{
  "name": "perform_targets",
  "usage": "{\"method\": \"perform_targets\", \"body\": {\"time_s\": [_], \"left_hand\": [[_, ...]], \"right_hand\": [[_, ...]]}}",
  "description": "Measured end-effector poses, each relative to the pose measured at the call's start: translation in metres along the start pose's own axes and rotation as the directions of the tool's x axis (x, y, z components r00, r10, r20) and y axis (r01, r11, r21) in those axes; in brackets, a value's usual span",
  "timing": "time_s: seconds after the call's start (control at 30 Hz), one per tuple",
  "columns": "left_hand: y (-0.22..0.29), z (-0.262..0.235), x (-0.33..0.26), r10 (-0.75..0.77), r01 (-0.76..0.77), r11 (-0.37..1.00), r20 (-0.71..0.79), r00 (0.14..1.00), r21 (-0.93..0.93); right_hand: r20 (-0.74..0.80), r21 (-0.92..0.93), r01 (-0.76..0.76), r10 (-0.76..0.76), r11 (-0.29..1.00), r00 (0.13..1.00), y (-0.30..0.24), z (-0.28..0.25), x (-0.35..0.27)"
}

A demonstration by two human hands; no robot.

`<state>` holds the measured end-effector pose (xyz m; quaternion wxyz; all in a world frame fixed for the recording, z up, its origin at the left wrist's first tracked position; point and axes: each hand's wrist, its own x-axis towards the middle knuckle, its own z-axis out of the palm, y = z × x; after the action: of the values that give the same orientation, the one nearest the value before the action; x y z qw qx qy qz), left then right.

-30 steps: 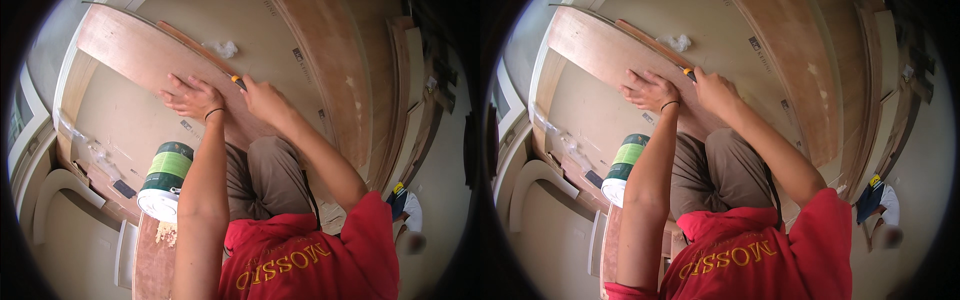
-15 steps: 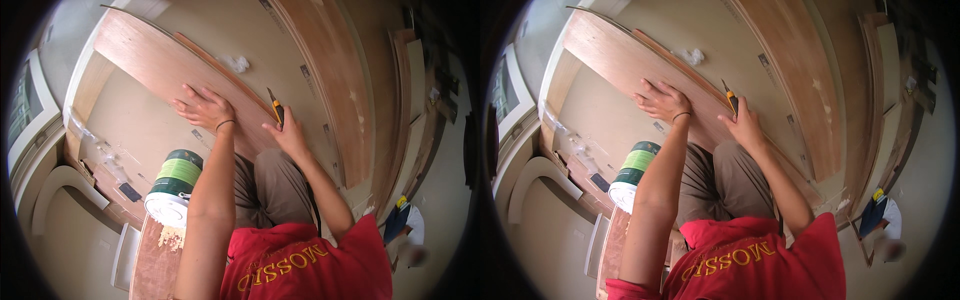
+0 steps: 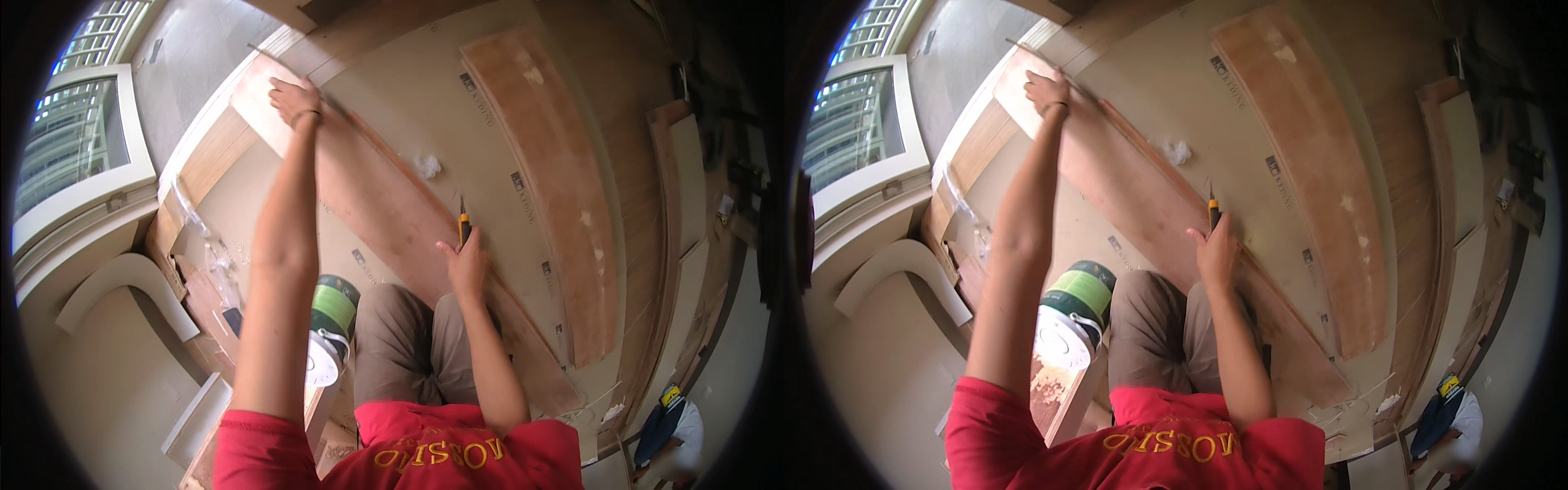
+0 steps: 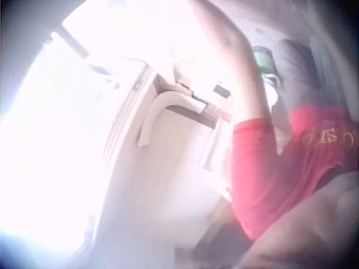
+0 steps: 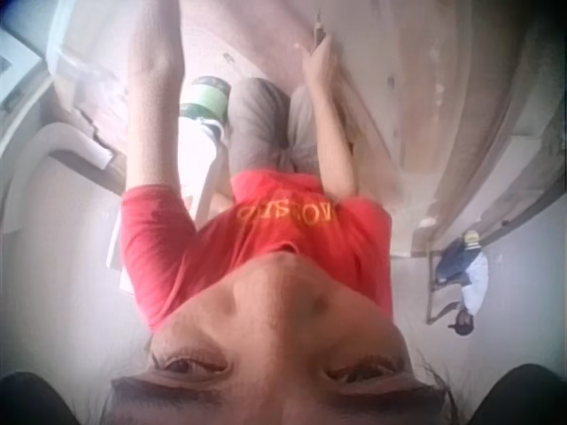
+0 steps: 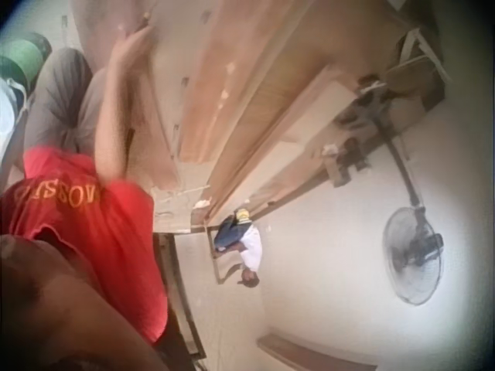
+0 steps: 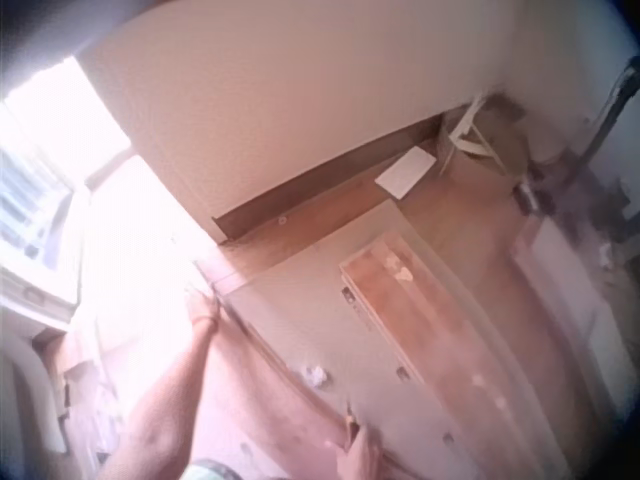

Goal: The person positions a long wooden plank on the floor and uses a utility knife to score along its length. They repeatedly run the blade along the plank to deepen the cut line.

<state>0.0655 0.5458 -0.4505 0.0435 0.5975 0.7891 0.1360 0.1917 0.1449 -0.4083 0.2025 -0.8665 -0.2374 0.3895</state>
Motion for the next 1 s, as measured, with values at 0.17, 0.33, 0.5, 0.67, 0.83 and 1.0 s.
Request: {"method": "perform_targets", "body": {"time_s": [0.17,0.33,0.5,0.67,0.83,1.0], "left_hand": [[-0.033,0.045,0.140,-0.158,0.194,0.980,0.391,0.907,-0.054],[-0.035,0.083,0.150,-0.016,0.212,0.883,0.426,0.905,-0.419],[-0.003,0.057,0.092,0.389,-0.002,0.692,0.371,0.843,-0.721],[0.009,-0.001,-0.045,0.603,-0.497,0.797,0.392,0.695,-0.344],[-0.016,-0.015,-0.102,0.687,-0.686,0.723,0.195,0.700,-0.082],[-0.028,-0.003,-0.124,0.760,-0.755,0.649,0.044,0.648,-0.096]], "right_hand": [[-0.005,-0.018,-0.027,0.027,0.999,1.000,-0.002,0.001,0.004],[-0.037,0.029,-0.080,0.081,0.996,0.996,-0.006,-0.004,0.000],[-0.020,0.045,-0.038,0.039,0.998,0.999,-0.006,-0.004,-0.003],[-0.080,0.006,-0.005,0.006,1.000,0.997,0.003,-0.001,-0.001],[-0.018,-0.090,-0.029,0.028,0.996,0.999,-0.001,0.001,-0.003],[-0.030,-0.029,0.098,-0.098,0.995,0.995,0.010,-0.001,0.000]]}}
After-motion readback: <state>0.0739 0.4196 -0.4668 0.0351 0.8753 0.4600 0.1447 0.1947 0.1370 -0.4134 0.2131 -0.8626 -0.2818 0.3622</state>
